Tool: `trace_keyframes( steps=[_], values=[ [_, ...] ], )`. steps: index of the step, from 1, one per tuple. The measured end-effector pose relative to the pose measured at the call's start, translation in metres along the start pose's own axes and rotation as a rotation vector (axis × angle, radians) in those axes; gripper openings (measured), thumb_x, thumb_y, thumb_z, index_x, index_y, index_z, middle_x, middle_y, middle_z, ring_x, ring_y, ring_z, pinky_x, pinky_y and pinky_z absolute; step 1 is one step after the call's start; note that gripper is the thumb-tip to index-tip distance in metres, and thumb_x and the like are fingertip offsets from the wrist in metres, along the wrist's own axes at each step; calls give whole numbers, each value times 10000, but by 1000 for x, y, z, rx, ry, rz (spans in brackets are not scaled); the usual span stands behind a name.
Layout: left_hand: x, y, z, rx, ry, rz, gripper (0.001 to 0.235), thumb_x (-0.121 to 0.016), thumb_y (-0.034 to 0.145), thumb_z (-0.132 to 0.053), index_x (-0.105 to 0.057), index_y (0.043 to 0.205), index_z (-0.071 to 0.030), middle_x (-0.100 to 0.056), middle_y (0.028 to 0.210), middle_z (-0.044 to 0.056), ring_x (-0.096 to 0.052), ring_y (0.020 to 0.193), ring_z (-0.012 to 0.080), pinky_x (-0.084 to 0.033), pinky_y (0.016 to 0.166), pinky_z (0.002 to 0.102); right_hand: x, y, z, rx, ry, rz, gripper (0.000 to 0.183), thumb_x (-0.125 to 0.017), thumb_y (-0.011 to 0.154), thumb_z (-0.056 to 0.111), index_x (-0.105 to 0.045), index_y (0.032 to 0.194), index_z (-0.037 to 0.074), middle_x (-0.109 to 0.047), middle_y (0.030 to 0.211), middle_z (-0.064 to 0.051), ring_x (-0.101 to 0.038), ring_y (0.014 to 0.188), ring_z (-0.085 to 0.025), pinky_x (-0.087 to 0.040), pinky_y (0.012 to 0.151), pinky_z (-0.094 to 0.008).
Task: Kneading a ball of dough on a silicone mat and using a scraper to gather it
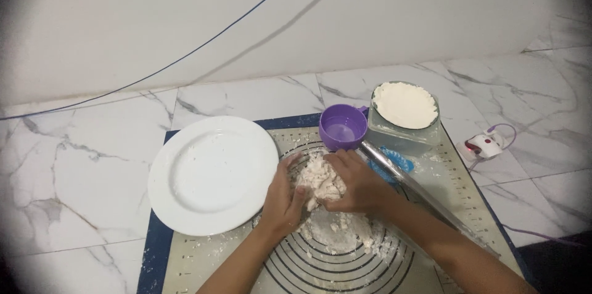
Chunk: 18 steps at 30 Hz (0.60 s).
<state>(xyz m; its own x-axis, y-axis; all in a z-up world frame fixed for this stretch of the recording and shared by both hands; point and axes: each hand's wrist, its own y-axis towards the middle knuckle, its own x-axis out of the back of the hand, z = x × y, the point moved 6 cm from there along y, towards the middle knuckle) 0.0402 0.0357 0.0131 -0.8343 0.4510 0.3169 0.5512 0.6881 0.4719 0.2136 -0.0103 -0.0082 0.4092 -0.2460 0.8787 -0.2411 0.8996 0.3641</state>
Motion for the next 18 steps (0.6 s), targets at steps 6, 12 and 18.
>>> trace_keyframes(
  steps=[6,12,18],
  values=[
    [8,-4,-7,-156,73,-154,799,-286,1019,-679,-406,1440,-10,-524,1449,217,-511,1357,343,-393,1137,495,23,-4,24,85,-89,-39,1011,-986,620,456,-526,1379,-30,-609,1161,-160,-575,1079,-330,-500,1014,-482],
    [1,-5,27,68,-716,-299,737,-374,977,-666,-394,1408,-69,-576,1394,210,-568,1307,315,-482,1081,478,36,-2,38,104,-84,-172,907,-934,569,421,-550,1266,-14,-589,1153,-178,-579,1069,-357,-466,970,-444],
    [-1,-5,4,59,-777,-182,623,-268,1055,-492,-284,1472,-29,-485,1510,237,-477,1413,365,-618,993,526,26,0,43,-66,-79,-265,901,-941,682,443,-548,1316,-63,-605,1190,-217,-605,1125,-363,-575,977,-440]
  ],
)
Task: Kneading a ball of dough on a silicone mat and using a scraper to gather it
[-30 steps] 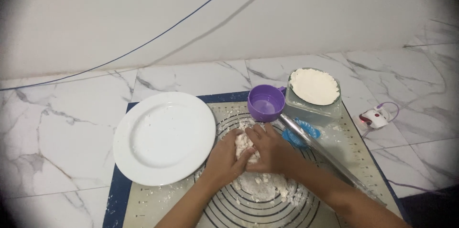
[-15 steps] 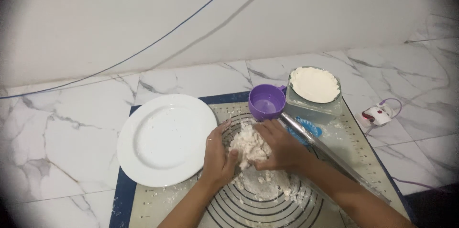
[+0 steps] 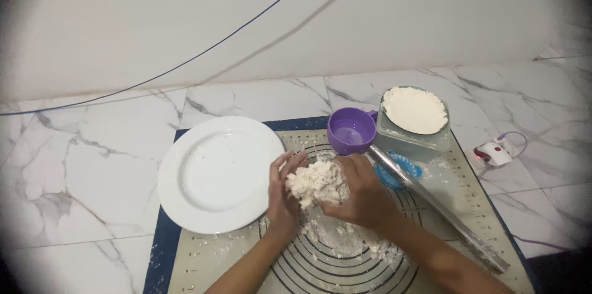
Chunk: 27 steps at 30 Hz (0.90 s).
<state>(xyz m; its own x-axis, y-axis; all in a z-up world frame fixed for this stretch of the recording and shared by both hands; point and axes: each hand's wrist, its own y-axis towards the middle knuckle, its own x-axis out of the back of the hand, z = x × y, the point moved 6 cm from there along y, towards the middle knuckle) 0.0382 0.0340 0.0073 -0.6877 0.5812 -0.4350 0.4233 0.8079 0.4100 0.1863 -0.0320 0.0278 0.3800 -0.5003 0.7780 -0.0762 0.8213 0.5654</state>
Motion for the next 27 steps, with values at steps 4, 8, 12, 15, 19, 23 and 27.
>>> trace_keyframes(
  steps=[4,8,12,15,19,23,27],
  values=[
    [7,1,5,-50,240,-159,686,-563,920,-623,-532,1296,-51,-643,1320,150,-611,1224,275,-485,1071,457,-6,2,9,-56,75,29,832,-899,715,380,-534,1318,-63,-606,1152,-202,-619,1044,-330,-618,864,-408],
    [12,0,4,-76,377,-251,444,-622,944,-422,-581,1224,-79,-667,1192,92,-643,1079,203,-552,925,376,-14,1,7,-41,56,47,891,-912,665,386,-525,1337,-52,-593,1184,-217,-582,1097,-363,-545,892,-450],
    [23,-2,18,-47,443,-301,608,-678,900,-484,-544,1291,-38,-680,916,144,-670,946,287,-508,871,484,-13,1,13,-63,-118,109,844,-871,671,480,-568,1270,-32,-567,1005,-192,-657,1018,-396,-579,853,-513],
    [20,-3,15,-62,481,-324,546,-679,908,-468,-585,1261,-62,-647,852,109,-621,846,225,-491,801,428,-10,0,15,-107,-110,169,853,-875,670,431,-547,1313,-22,-583,1035,-194,-652,1063,-395,-579,889,-519],
    [12,-6,9,-35,463,-323,398,-659,952,-358,-668,1184,-35,-643,733,87,-577,711,170,-467,692,364,-8,2,18,-137,-46,290,841,-869,700,382,-508,1352,-8,-595,1091,-210,-635,1127,-426,-572,911,-541],
    [16,-3,8,-70,493,-322,365,-642,968,-304,-654,1202,-24,-614,673,87,-591,652,194,-482,670,374,24,16,44,-145,-59,527,846,-796,771,439,-471,1437,30,-540,1299,-277,-582,1252,-489,-568,947,-588],
    [12,0,11,-109,545,-220,407,-603,1001,-299,-578,1284,-8,-618,709,102,-639,710,226,-512,753,411,44,18,24,-99,-44,493,753,-527,932,594,-426,1546,169,-398,1510,-260,-543,1297,-478,-506,995,-632]
  ],
)
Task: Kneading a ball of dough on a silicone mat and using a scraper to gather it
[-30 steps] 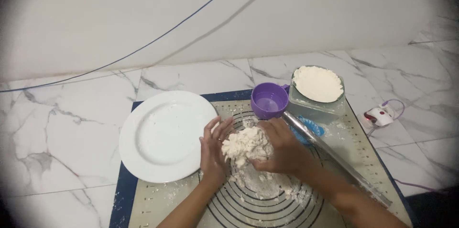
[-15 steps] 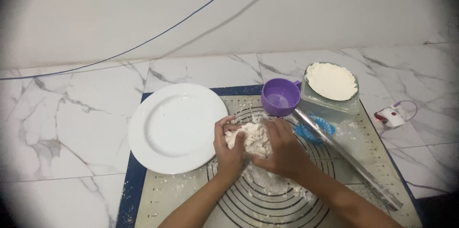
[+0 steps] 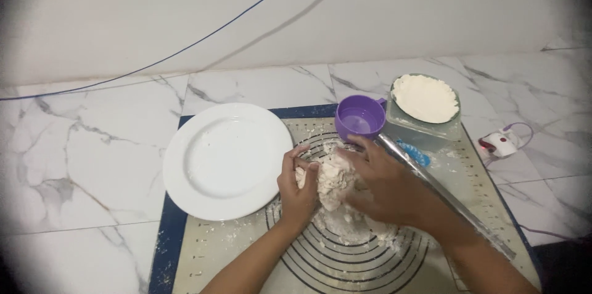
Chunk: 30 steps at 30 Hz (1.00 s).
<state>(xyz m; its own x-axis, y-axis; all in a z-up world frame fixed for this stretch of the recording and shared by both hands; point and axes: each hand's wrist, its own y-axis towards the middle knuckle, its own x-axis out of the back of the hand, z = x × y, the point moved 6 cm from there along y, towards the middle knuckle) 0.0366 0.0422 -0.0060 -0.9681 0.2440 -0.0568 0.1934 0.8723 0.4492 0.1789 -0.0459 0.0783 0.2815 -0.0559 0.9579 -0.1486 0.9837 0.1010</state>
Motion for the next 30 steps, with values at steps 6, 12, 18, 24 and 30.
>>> trace_keyframes(
  steps=[6,12,18,24,30],
  values=[
    [-8,3,-12,-94,-8,163,538,-414,1053,-379,-370,1403,27,-589,1077,187,-610,1010,295,-485,916,477,-9,56,22,27,304,167,552,-266,1068,374,-630,1289,24,-685,1153,-271,-636,1176,-472,-468,966,-616],
    [-7,-1,-34,190,-151,230,842,-211,967,-649,-101,1452,30,-236,1500,315,-287,1382,548,-197,1157,682,-80,55,-23,-139,464,381,691,-193,1086,474,-576,1424,8,-672,1276,-284,-591,1248,-493,-355,1074,-645],
    [-12,-6,-44,222,-114,218,972,-192,941,-739,-53,1475,61,-152,1561,318,-146,1470,554,-144,1186,659,-81,44,-9,175,86,-193,422,-522,1048,446,-704,910,92,-665,666,-146,-723,704,-348,-495,715,-513],
    [-8,-7,-16,131,-115,203,974,-131,924,-775,-81,1486,19,-196,1563,303,-155,1487,514,-155,1180,628,-81,52,-5,114,31,-181,461,-432,1049,396,-576,688,149,-588,567,-121,-669,616,-329,-481,670,-456],
    [-6,-2,-8,114,-97,250,850,-154,976,-651,-147,1492,23,-268,1546,296,-209,1481,489,-199,1163,612,-89,62,-5,53,-62,-109,478,-373,1026,353,-631,682,144,-631,572,-127,-702,649,-332,-478,695,-487]
  ],
)
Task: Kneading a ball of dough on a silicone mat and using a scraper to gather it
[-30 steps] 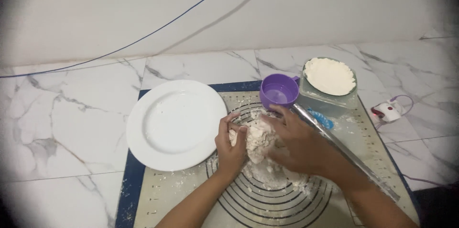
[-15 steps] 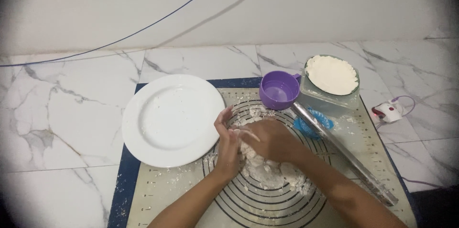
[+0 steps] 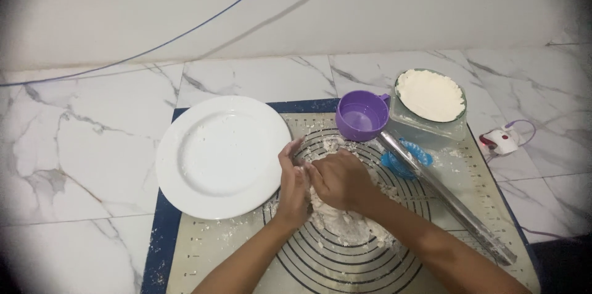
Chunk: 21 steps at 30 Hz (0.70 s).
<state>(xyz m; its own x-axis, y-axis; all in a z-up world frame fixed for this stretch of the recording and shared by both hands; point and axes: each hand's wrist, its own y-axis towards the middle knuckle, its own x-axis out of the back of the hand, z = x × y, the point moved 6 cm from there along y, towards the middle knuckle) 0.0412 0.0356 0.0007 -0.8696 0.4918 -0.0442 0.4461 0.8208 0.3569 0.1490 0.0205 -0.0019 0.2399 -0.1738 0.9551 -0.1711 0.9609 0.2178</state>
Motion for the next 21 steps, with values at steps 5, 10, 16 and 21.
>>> trace_keyframes(
  steps=[5,10,16,21],
  values=[
    [2,2,0,7,-5,-7,885,-178,961,-710,-194,1470,14,-322,1512,292,-281,1452,478,-245,1137,591,0,0,0,-38,14,-20,447,-395,998,282,-611,632,144,-612,536,-136,-696,611,-333,-481,765,-484],
    [3,1,6,-4,-21,-20,965,-184,937,-789,-229,1459,22,-352,1506,293,-320,1437,466,-262,1130,581,3,-4,-2,-69,88,-90,466,-358,1019,253,-631,659,140,-617,545,-131,-689,589,-299,-492,780,-446],
    [2,3,-2,-11,37,-10,1017,-166,906,-826,-284,1430,38,-430,1458,296,-382,1418,477,-314,1112,580,5,-3,-1,-77,96,-82,471,-372,1000,250,-606,612,124,-578,512,-137,-678,576,-329,-506,715,-472],
    [6,1,6,-32,-48,-74,985,-226,902,-800,-356,1397,42,-495,1357,315,-462,1333,492,-356,1075,618,6,-3,-3,-92,119,-116,475,-350,1012,218,-604,623,121,-569,499,-122,-660,541,-299,-508,678,-426]
  ],
)
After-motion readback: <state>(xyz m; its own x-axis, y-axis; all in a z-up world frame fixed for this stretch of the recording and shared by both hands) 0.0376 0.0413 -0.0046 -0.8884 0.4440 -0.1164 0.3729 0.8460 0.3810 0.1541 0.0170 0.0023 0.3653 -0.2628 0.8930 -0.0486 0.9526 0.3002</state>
